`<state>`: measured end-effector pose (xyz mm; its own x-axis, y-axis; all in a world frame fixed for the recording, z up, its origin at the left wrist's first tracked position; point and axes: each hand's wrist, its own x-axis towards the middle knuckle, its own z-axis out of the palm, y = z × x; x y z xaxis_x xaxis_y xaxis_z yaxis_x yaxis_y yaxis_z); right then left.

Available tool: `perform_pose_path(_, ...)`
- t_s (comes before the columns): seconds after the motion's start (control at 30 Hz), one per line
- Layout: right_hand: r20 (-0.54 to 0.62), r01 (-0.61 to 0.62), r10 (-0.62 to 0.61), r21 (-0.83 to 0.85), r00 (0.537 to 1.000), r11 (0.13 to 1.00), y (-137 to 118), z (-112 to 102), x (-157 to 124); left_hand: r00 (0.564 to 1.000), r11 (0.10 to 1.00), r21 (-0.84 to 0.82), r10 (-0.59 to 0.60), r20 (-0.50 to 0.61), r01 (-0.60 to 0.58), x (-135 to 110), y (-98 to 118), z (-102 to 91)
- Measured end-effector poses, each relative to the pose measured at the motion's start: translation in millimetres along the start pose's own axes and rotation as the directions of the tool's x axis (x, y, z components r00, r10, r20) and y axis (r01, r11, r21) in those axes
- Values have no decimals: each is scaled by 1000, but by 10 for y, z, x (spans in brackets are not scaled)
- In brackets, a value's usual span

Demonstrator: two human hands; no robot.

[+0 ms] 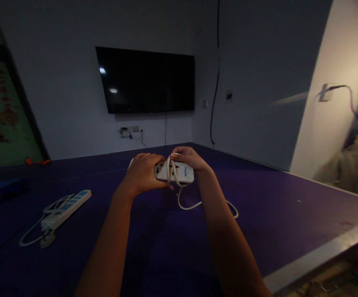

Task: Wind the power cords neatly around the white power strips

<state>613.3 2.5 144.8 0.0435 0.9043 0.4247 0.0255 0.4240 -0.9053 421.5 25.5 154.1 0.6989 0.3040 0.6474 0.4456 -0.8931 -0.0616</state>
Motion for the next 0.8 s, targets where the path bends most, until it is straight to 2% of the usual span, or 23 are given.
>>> perform_pose_path(0.2, 9, 21, -21, 13, 1000, 1000, -1, -36, -40, 997, 994, 99, 55, -55, -49, 3, 17, 92)
perform_pose_path(0.53, -25, -5, 6, 42, 1000, 999, -59, 12, -58, 993, 991, 119, 78, -94, -66, 0, -5, 108)
perform_pose_path(0.8, -39, -49, 56, 172, 998, 984, 4, 2, 51, 963, 963, 199, 217, -160, -183, -13, -67, 109)
